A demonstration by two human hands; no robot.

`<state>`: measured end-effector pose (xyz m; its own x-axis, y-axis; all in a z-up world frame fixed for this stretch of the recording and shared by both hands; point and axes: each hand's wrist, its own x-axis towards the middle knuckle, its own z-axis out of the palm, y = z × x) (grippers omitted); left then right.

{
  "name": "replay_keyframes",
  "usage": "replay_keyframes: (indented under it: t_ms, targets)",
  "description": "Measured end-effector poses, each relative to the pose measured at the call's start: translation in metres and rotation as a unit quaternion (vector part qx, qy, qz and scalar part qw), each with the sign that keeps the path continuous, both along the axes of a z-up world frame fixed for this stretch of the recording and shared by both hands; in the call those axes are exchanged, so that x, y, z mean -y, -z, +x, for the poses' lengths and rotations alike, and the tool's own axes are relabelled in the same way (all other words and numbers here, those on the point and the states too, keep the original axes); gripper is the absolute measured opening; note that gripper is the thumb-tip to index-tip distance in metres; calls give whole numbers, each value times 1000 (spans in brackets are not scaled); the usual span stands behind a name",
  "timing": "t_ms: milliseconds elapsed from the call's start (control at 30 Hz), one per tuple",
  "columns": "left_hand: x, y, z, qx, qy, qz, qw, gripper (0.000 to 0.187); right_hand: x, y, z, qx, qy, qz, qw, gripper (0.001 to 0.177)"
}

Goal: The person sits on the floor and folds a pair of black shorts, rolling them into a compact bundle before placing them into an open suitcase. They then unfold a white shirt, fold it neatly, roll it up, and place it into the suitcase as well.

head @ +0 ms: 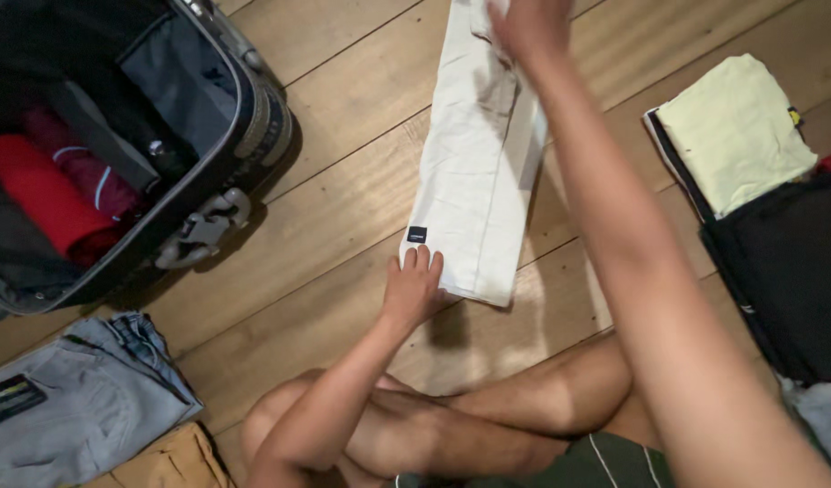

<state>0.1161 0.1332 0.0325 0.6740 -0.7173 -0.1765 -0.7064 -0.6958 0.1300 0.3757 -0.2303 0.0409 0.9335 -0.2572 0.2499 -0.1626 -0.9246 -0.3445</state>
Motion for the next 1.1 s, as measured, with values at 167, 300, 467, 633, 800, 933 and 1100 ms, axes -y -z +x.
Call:
replay_keyframes:
  t_ms: [167, 300, 467, 633, 800, 933, 1100]
  targets:
    - [-4, -8, 2, -38, -6, -37, 999, 66, -92, 47, -152, -51, -37, 49, 997, 67]
    - [-5, -12, -7, -72, -3, -83, 994, 66, -159, 33, -287, -205, -34, 84, 975, 70]
    - [4, -8, -41, -115, -3, -88, 989, 64, -183, 5, -357, -323, -27, 74, 943, 73]
    - [-3, 11, -58, -135, -29, -140, 981, 61, -185, 3, -394, -339, -23, 89, 936, 69]
    - [-8, 46, -73, -149, -87, -120, 978, 36, -188, 3, -429, -349, -34, 94, 932, 71]
    - [-8, 59, -90, -177, -94, -115, 973, 35, -190, 12, -448, -371, -32, 76, 925, 71]
    - [-14, 45, -115, -101, -22, -71, 992, 22, -198, 17, -466, -254, -81, 13, 964, 44]
